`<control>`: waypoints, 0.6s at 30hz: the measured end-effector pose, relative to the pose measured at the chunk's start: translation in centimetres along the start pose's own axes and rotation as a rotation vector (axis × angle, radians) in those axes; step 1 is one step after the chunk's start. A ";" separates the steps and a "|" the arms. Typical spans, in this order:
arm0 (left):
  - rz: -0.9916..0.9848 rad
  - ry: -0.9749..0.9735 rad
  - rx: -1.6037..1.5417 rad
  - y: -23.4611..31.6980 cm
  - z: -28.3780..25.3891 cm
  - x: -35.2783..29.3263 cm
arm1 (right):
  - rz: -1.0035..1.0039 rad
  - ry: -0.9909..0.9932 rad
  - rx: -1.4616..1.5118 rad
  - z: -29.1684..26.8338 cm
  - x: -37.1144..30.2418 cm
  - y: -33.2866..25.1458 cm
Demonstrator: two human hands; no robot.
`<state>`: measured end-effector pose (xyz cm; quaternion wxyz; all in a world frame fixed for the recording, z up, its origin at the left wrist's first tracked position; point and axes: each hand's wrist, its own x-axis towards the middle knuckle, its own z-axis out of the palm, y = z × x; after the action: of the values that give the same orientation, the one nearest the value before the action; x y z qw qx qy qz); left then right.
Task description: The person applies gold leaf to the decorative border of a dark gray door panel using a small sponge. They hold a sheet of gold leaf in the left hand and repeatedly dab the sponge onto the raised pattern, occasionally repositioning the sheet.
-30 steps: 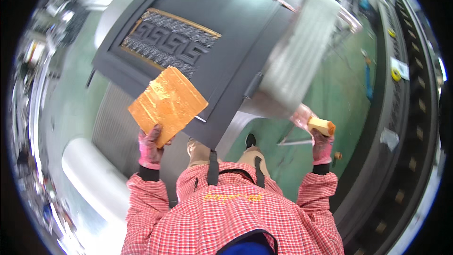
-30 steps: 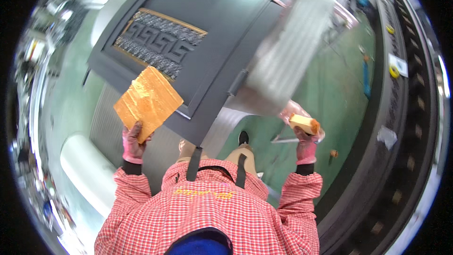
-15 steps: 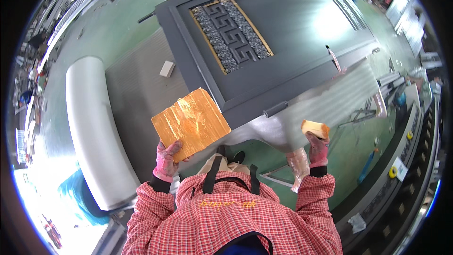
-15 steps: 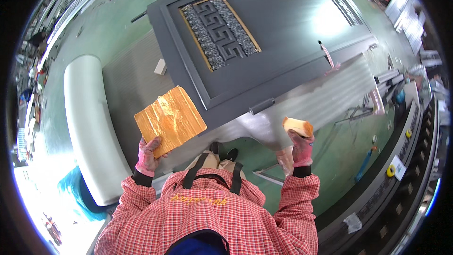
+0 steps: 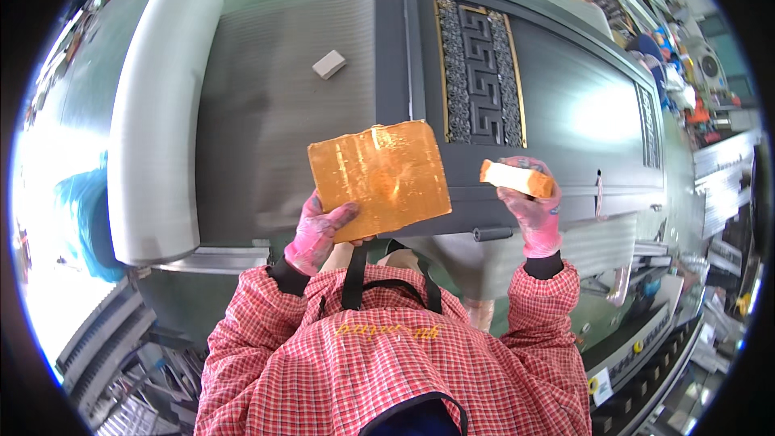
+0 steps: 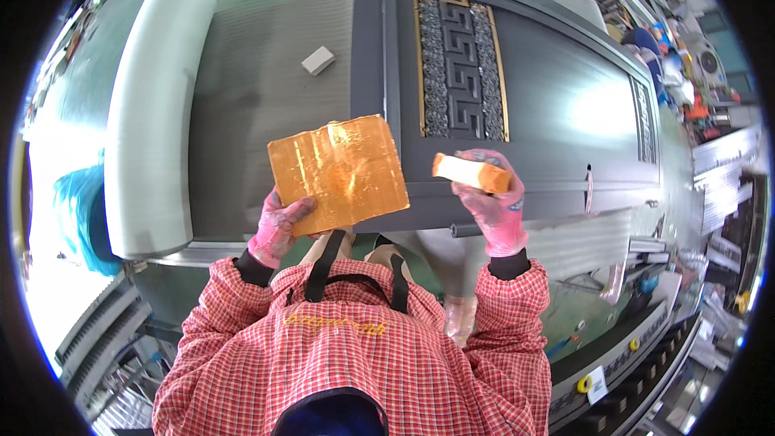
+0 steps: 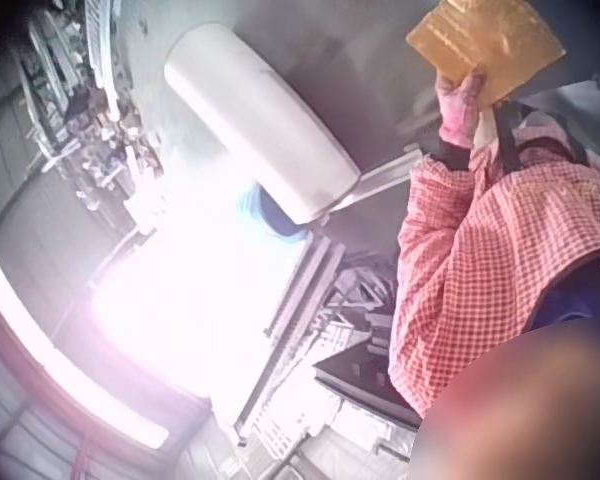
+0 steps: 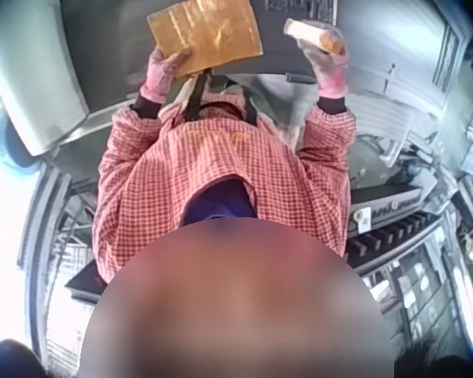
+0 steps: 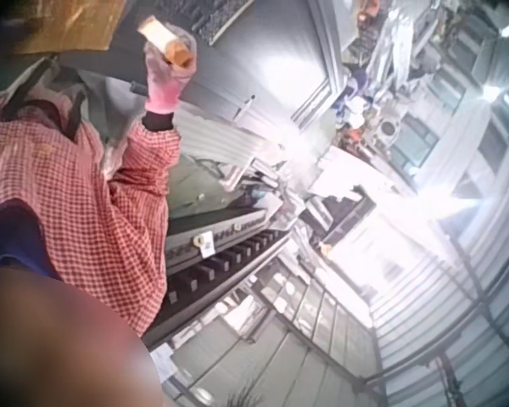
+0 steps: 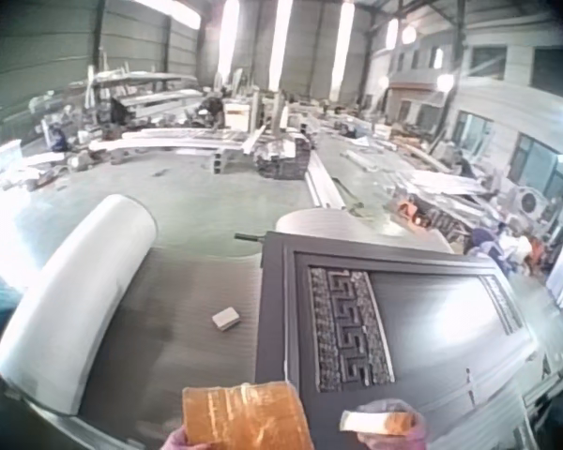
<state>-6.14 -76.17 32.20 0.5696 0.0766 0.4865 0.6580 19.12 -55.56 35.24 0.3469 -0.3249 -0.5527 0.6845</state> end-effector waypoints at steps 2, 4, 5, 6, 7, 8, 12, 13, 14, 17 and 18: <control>0.016 -0.006 -0.006 0.2 0.5 -0.3 | -0.007 -0.143 -0.056 3.0 1.8 -0.8; 0.018 0.041 -0.006 0.1 1.3 -0.7 | -0.034 -0.283 -0.070 4.4 2.9 -0.7; 0.023 0.058 -0.019 -0.1 1.9 -0.8 | -0.078 -0.330 -0.199 4.7 3.6 -0.7; 0.030 0.081 -0.028 -0.4 2.2 -0.7 | -0.077 -0.394 -0.229 5.1 4.2 -0.9; 0.045 0.089 -0.027 -0.7 2.6 -0.7 | -0.146 -0.477 -0.309 5.5 5.1 -1.3; 0.072 0.115 -0.046 -1.0 3.3 -0.9 | -0.219 -0.559 -0.385 5.7 5.8 -1.6; 0.154 0.179 -0.072 -2.2 5.7 -0.9 | -0.625 -0.674 -0.732 5.7 8.3 -0.3; 0.150 0.190 -0.085 -2.1 6.4 -0.9 | -0.548 -0.683 -0.777 5.7 8.4 -1.2; 0.146 0.199 -0.098 -2.1 7.0 -0.9 | -0.603 -0.701 -0.791 5.3 9.0 -1.3; 0.154 0.306 -0.117 -2.7 8.3 -0.8 | -0.782 -0.760 -0.705 4.4 10.7 -1.7; 0.185 0.335 -0.091 -3.1 8.7 -0.6 | -0.744 -0.787 -0.697 4.5 10.9 -1.8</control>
<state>1.79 -72.24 34.68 0.4205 -0.0156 0.5351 0.7325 9.67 -48.58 37.12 0.2064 0.0705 -0.9044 0.3667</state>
